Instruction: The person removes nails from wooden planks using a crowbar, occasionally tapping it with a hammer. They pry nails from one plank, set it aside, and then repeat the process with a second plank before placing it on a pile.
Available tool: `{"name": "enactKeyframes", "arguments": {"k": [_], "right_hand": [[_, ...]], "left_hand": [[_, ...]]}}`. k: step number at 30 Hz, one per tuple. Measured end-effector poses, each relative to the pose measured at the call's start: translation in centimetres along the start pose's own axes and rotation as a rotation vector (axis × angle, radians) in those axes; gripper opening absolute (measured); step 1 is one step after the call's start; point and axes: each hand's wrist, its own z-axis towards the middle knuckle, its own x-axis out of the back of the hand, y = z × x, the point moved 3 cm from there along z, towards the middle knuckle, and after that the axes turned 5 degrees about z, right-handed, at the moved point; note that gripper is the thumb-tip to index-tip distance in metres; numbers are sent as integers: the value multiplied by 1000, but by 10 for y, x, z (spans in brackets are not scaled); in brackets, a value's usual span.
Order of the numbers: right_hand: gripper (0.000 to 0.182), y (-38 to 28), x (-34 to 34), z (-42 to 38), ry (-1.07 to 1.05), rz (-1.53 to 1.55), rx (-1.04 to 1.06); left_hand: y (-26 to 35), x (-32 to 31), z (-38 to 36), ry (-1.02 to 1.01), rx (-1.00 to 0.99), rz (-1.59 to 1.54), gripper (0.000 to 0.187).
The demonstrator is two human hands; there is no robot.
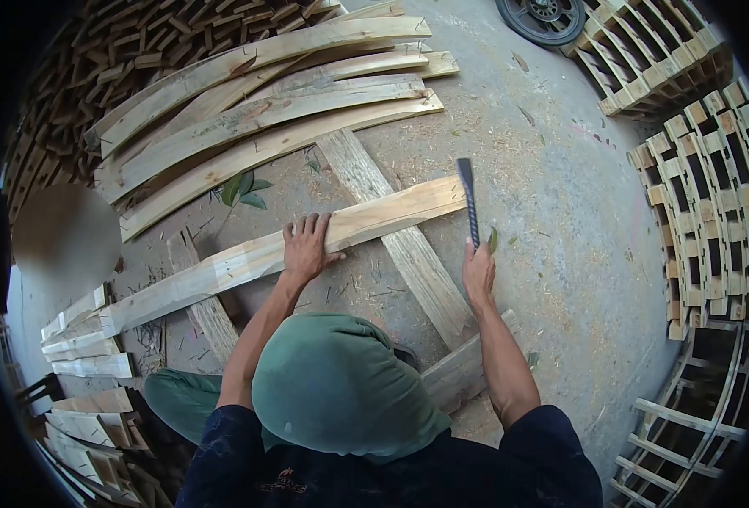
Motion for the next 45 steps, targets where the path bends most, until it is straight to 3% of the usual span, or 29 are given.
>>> {"name": "enactKeyframes", "arguments": {"k": [1,2,4,5,7,9,11,13,15,18,21,22,25,27,29,30,32,33,35,39,42,43,45], "right_hand": [[47,0,-5,1,-261,-227,-49],[48,0,0,4,-252,-246,-126],[46,-18,-6,46,-149,-165,-31],[45,-3,4,23,-114,-129,-27],[42,-42,28,21,-113,-129,-31],[40,-61,44,16,257,149,53],[42,-22,13,9,295,186,103],[41,5,-14,17,-271,-362,0],[40,-29,-13,57,-174,-302,62],[40,-72,30,31,68,-42,63],[40,-53,19,13,151,77,112],[40,-26,1,10,-30,-102,41],[40,-6,-4,14,-139,-273,-85],[44,-16,11,31,-94,-199,-31],[51,-59,54,38,-6,-31,-96],[51,-56,52,40,-3,-29,-98],[53,-43,57,35,277,191,-85],[53,-22,43,31,281,191,-81],[50,34,-4,19,-247,-289,-26],[48,24,-1,20,-143,-55,-38],[47,-2,26,26,262,199,-98],[47,-14,29,24,266,203,-102],[46,-27,33,17,269,255,-43]], "left_hand": [[1,2,-1,1,10,-23,99],[-4,4,1,11,20,-39,99],[-9,6,16,49,33,2,99],[-7,-7,3,20,33,1,99],[-6,-2,6,2,38,-3,98],[-5,-2,6,4,51,-4,96],[-4,0,4,-25,72,9,98],[1,-2,-3,-46,66,0,98],[-8,0,10,-118,66,15,100],[-3,-5,1,-84,75,11,100],[-5,1,4,-49,82,-15,99],[-7,-1,3,-42,75,22,97],[-2,-2,-7,-50,69,28,93],[-8,-3,8,-86,93,-6,92],[-8,-4,6,15,86,-16,91],[-7,-4,7,-7,95,15,92],[-8,-9,8,-5,98,22,92],[-8,-8,8,4,103,27,92],[-6,-2,7,-4,102,-9,90],[-15,-21,8,19,79,63,93],[-10,-10,5,21,81,49,84],[-10,-7,7,3,91,20,77],[-15,-16,14,41,88,44,79]]}}
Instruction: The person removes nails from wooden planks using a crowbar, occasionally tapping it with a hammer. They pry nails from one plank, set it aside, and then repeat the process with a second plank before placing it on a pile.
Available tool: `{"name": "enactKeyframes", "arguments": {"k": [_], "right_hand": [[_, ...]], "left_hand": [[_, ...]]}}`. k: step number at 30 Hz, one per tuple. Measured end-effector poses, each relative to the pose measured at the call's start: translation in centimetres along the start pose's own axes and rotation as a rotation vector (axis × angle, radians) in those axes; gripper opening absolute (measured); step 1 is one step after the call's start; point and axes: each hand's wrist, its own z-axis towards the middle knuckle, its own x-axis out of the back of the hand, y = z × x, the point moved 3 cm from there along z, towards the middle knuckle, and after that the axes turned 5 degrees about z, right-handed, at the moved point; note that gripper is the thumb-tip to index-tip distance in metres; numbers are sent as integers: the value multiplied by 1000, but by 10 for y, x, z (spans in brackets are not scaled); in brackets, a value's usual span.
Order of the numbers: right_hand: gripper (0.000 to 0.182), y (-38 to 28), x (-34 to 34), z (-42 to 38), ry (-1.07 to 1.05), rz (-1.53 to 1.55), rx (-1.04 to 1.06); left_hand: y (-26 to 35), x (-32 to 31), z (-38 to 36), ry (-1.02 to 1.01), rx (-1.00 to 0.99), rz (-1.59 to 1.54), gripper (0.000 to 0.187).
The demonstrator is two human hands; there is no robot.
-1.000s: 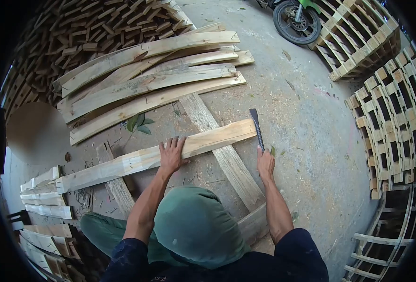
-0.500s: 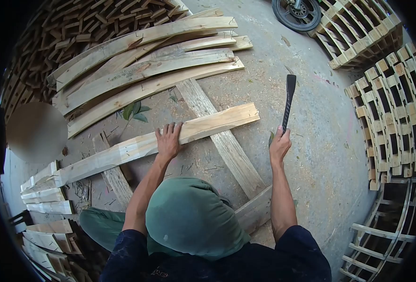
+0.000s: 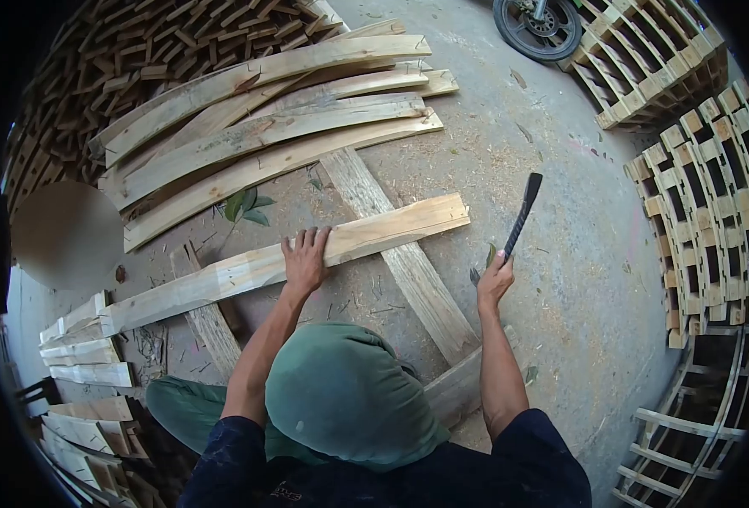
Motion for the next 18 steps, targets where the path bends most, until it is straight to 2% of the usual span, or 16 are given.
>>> {"name": "enactKeyframes", "arguments": {"k": [1,2,4,5,6,8,10,12,13,14,16,17,18], "right_hand": [[47,30,-8,-3,-184,-147,6],[47,52,-15,-7,-178,-150,8],[47,50,-27,-12,-394,-463,38],[48,47,-27,-6,-351,-350,-24],[48,27,-36,10,-356,-335,4],[46,11,-11,2,-198,-325,113],[43,-14,2,5,-185,-276,128],[39,-34,8,2,-144,-124,238],[40,-6,3,1,-236,-190,303],[40,16,-3,-3,-237,-194,305],[42,41,-16,-3,-449,-572,173],[43,40,-15,2,-399,-549,104],[43,20,-38,29,-382,-516,161]], "left_hand": [[2,-4,-6,28,-4,13,82],[4,0,-7,31,-9,9,82],[3,12,-4,-52,20,-61,88],[-3,16,7,-21,33,-54,88],[-5,14,14,-26,29,-27,92],[3,-2,-14,-117,15,-13,96],[2,5,-3,-45,17,-2,96],[1,2,-1,-55,22,-2,96],[0,0,-1,-32,14,7,96],[0,-1,-4,-6,4,13,96],[2,4,-13,-23,-5,-18,95],[-3,9,-4,-21,-7,-33,95],[-5,11,0,-95,-8,-10,96]]}}
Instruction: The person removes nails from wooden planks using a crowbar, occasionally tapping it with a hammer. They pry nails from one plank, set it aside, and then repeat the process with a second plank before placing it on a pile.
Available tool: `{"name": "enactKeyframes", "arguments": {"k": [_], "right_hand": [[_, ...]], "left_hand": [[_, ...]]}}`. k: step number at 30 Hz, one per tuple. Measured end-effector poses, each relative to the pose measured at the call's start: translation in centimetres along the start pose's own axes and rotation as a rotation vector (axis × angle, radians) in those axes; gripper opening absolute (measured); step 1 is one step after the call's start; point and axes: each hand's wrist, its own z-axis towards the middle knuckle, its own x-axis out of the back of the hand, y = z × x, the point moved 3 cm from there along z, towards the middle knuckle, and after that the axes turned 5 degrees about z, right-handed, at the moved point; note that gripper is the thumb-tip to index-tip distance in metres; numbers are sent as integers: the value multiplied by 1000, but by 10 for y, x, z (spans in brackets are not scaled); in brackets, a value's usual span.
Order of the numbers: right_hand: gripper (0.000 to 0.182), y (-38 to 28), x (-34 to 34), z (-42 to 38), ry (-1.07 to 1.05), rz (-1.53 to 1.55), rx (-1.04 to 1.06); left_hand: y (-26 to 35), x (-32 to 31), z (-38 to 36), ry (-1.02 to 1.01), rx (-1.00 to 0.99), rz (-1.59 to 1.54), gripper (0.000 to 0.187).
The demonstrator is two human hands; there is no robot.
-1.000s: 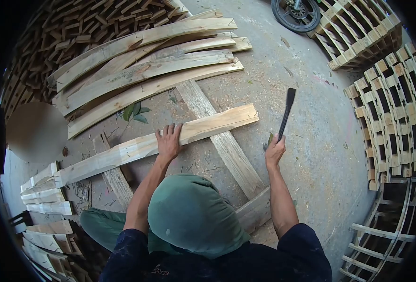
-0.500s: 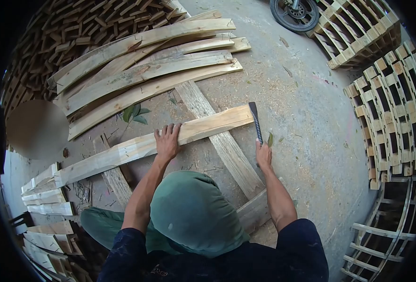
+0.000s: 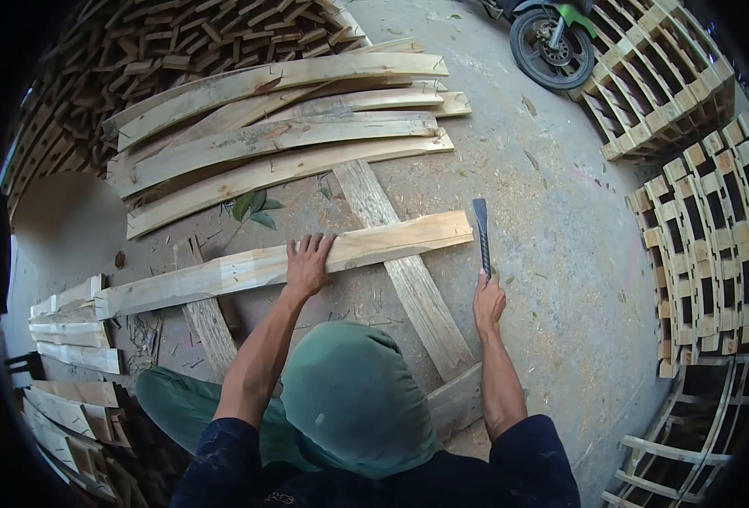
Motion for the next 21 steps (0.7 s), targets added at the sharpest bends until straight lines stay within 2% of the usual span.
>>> {"name": "enactKeyframes", "arguments": {"k": [2,4,6,7,8,10,11,14,15,16,18,19,21], "right_hand": [[42,-3,23,-43,79,31,-32],[42,-10,27,-48,144,128,49],[41,4,11,-58,-17,-20,167],[40,12,-4,-49,-257,-162,7],[40,18,-3,-57,-237,-152,14],[41,8,1,-46,-115,16,-119],[44,7,5,-51,-42,78,-98],[48,9,3,-60,-51,128,-64],[46,29,-13,-51,-326,-66,-135],[46,34,-5,-57,-306,-48,-120],[46,27,-2,-43,-42,131,-76],[46,30,4,-48,-66,126,-64],[48,35,24,-62,22,189,-133]], "left_hand": [[4,5,-5,16,14,-7,98],[0,-2,3,33,17,17,100],[6,-10,-11,26,7,29,101],[5,-7,-8,23,-1,10,102],[2,-2,-3,27,-1,-11,102],[-3,2,-1,1,-28,18,101],[-2,-5,-3,25,-7,-10,99],[-7,-6,4,61,-9,-8,98],[-4,-12,-5,91,-26,6,99],[-4,-18,-8,119,-23,19,99],[-15,-26,9,10,-47,61,102],[-17,-16,8,-134,-85,54,111],[-24,1,13,-239,-123,9,123]]}}
